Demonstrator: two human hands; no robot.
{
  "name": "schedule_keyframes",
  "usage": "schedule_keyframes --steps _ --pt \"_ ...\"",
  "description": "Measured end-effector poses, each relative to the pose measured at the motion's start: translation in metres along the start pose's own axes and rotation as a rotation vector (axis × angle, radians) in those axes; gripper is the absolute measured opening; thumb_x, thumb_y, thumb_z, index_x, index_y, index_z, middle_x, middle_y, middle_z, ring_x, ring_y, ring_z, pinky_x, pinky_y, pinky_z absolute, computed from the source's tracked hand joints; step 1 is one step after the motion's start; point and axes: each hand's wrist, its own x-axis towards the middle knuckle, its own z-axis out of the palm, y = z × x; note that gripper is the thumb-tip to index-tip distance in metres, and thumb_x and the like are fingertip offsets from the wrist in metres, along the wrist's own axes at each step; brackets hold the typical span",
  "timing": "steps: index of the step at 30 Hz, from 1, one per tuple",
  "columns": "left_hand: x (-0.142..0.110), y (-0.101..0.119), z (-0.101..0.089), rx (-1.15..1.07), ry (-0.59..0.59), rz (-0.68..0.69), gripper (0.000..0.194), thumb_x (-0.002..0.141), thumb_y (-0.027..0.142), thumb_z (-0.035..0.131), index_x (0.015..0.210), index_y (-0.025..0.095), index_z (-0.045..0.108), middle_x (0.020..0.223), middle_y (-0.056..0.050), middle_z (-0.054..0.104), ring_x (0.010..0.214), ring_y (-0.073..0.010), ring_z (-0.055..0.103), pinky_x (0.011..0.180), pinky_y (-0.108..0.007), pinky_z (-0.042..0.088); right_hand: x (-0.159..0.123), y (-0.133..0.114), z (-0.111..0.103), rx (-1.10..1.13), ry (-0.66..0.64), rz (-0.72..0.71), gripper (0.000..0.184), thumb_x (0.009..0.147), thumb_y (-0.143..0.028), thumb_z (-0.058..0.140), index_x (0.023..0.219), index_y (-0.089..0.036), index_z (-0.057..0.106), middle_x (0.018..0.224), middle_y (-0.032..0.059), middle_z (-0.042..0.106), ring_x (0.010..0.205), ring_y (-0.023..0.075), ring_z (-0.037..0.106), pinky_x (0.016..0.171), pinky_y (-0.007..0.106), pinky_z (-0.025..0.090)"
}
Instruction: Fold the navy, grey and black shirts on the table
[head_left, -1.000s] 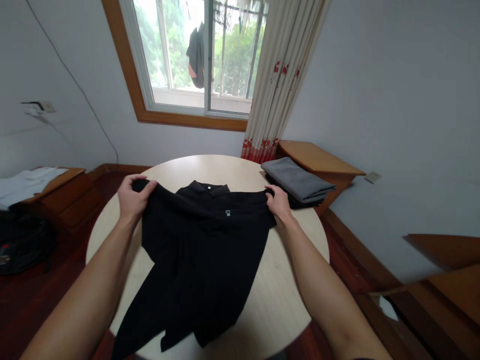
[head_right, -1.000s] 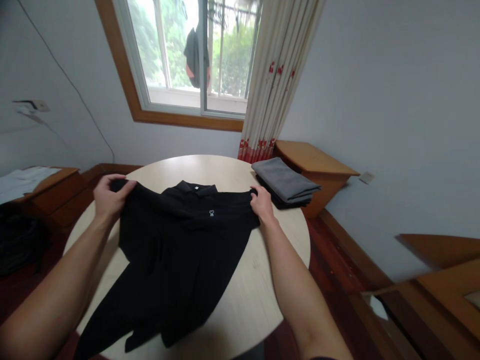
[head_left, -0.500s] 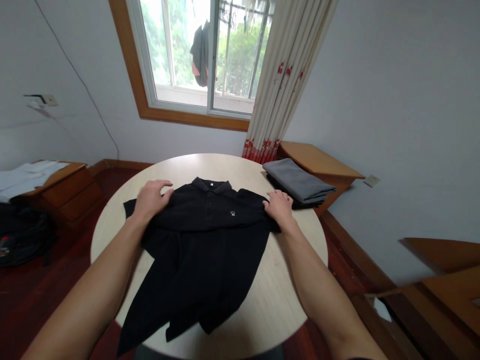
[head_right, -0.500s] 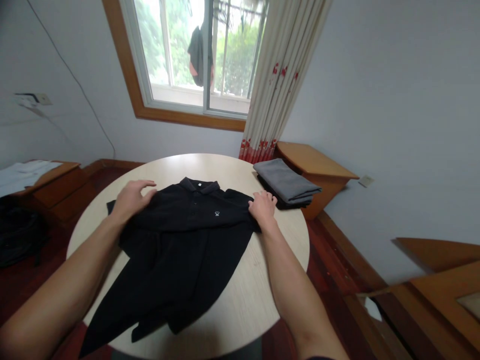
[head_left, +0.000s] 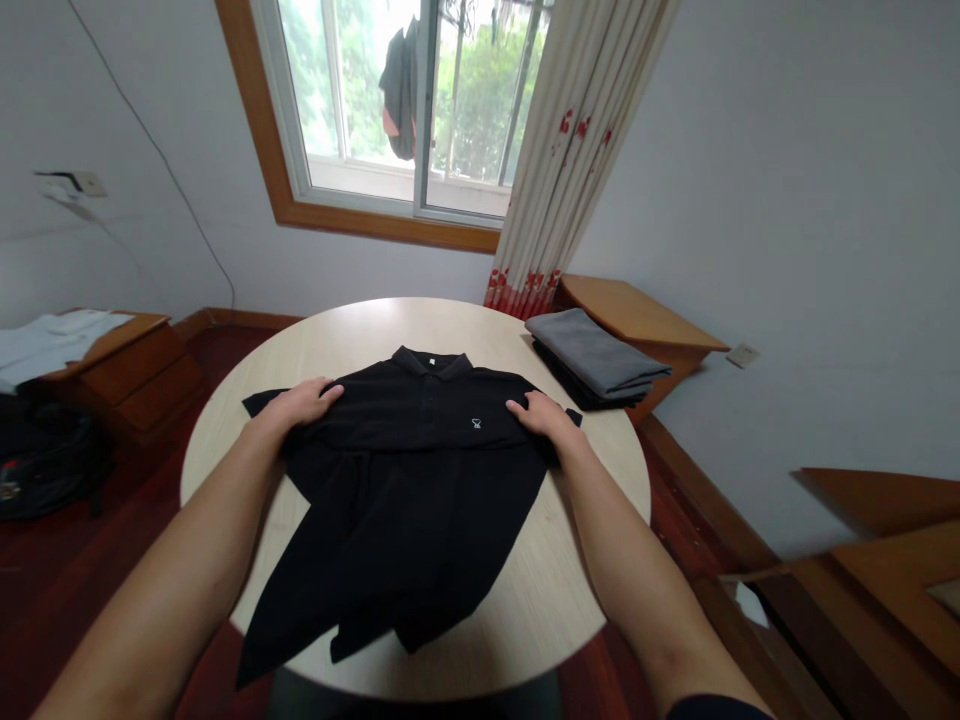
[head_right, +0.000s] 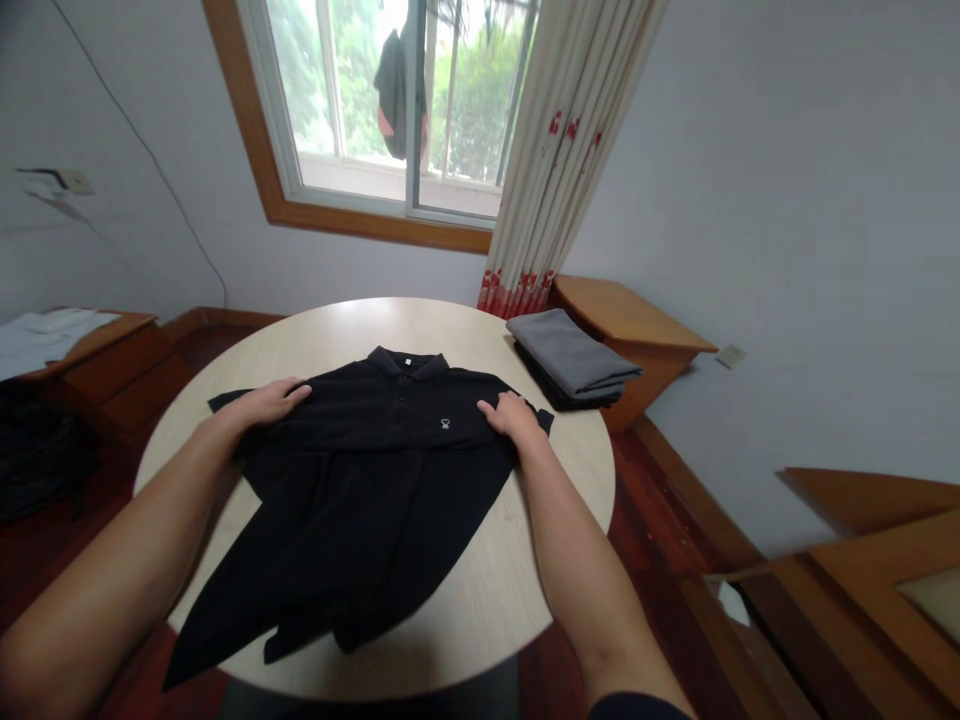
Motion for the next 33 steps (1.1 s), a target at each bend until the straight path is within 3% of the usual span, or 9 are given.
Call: schedule_keyframes --steps 2,7,13,16,19,22,25,27,33 --pt "0.001 0.002 -0.001 0.057 0.017 -0.066 0.058 0.094 0.053 0.036 0.131 0.019 0.066 0.138 -0.014 0.063 0.125 -0.0337 0.059 0.100 -0.043 0.048 -0.001 -0.002 0.002 -0.015 0.027 -0.002 0.066 0.099 -0.058 0.042 0.138 -0.007 0.055 0.143 0.0220 0.055 0.133 0.0326 0.051 0.108 0.038 0.039" --pt "0.002 0.000 -0.006 0.025 0.063 -0.172 0.053 0.078 0.057 0.061 0.116 0.021 0.073 0.115 -0.015 0.074 0.109 -0.0387 0.066 0.088 -0.046 0.053 -0.002 -0.008 0.009 0.008 0.073 -0.035 0.062 0.098 -0.058 0.043 0.139 -0.013 0.055 0.143 0.0193 0.055 0.135 0.0307 0.048 0.109 0.039 0.038" --pt "-0.010 -0.004 -0.023 -0.017 0.506 -0.267 0.037 0.076 0.048 0.070 0.101 0.022 0.073 0.109 -0.018 0.070 0.112 -0.0441 0.060 0.092 -0.060 0.047 -0.004 -0.013 0.006 0.018 0.056 0.005 0.062 0.097 -0.057 0.046 0.139 -0.011 0.054 0.144 0.0211 0.052 0.135 0.0348 0.046 0.108 0.045 0.038" --pt "-0.018 0.014 -0.023 0.050 0.574 -0.201 0.037 0.077 0.035 0.070 0.110 0.019 0.070 0.122 -0.022 0.064 0.120 -0.0447 0.054 0.096 -0.062 0.044 -0.008 -0.024 0.004 0.023 0.077 0.027 0.060 0.098 -0.055 0.047 0.140 -0.013 0.053 0.145 0.0209 0.050 0.136 0.0362 0.044 0.108 0.048 0.038" --pt "-0.020 0.046 -0.012 0.016 0.446 0.096 0.037 0.089 0.037 0.056 0.119 0.018 0.068 0.128 -0.017 0.063 0.123 -0.0359 0.055 0.104 -0.052 0.044 -0.012 -0.043 0.003 0.077 0.155 -0.038 0.061 0.099 -0.051 0.045 0.149 -0.017 0.044 0.155 0.0186 0.040 0.142 0.0340 0.037 0.113 0.048 0.034" --pt "-0.010 0.077 0.003 0.010 0.180 0.305 0.054 0.095 0.050 0.047 0.136 0.019 0.059 0.146 -0.013 0.054 0.135 -0.0313 0.047 0.113 -0.047 0.038 -0.008 -0.067 0.002 0.180 0.090 -0.069 0.072 0.099 -0.060 0.040 0.159 -0.024 0.024 0.164 0.0157 0.026 0.147 0.0388 0.029 0.114 0.058 0.030" --pt "0.009 0.092 0.012 0.093 -0.084 0.233 0.074 0.093 0.063 0.044 0.153 0.022 0.041 0.163 -0.013 0.032 0.148 -0.0379 0.027 0.115 -0.062 0.029 0.009 -0.085 0.000 0.223 -0.041 -0.003 0.078 0.097 -0.069 0.032 0.162 -0.029 0.016 0.165 0.0160 0.022 0.148 0.0473 0.019 0.111 0.072 0.022" --pt "0.025 0.093 0.013 0.137 -0.179 0.163 0.082 0.091 0.070 0.041 0.158 0.025 0.031 0.167 -0.011 0.020 0.151 -0.0420 0.016 0.112 -0.071 0.023 0.026 -0.090 -0.002 0.207 -0.087 0.034 0.079 0.096 -0.072 0.030 0.161 -0.029 0.016 0.166 0.0163 0.019 0.149 0.0489 0.013 0.110 0.075 0.016" --pt "0.075 0.088 0.011 0.154 -0.222 0.102 0.100 0.081 0.086 0.038 0.161 0.028 0.022 0.169 -0.010 0.007 0.151 -0.0495 0.006 0.109 -0.079 0.017 0.085 -0.090 0.001 0.117 -0.112 0.068 0.081 0.094 -0.073 0.032 0.160 -0.027 0.023 0.169 0.0129 0.006 0.150 0.0501 0.000 0.111 0.077 0.007"
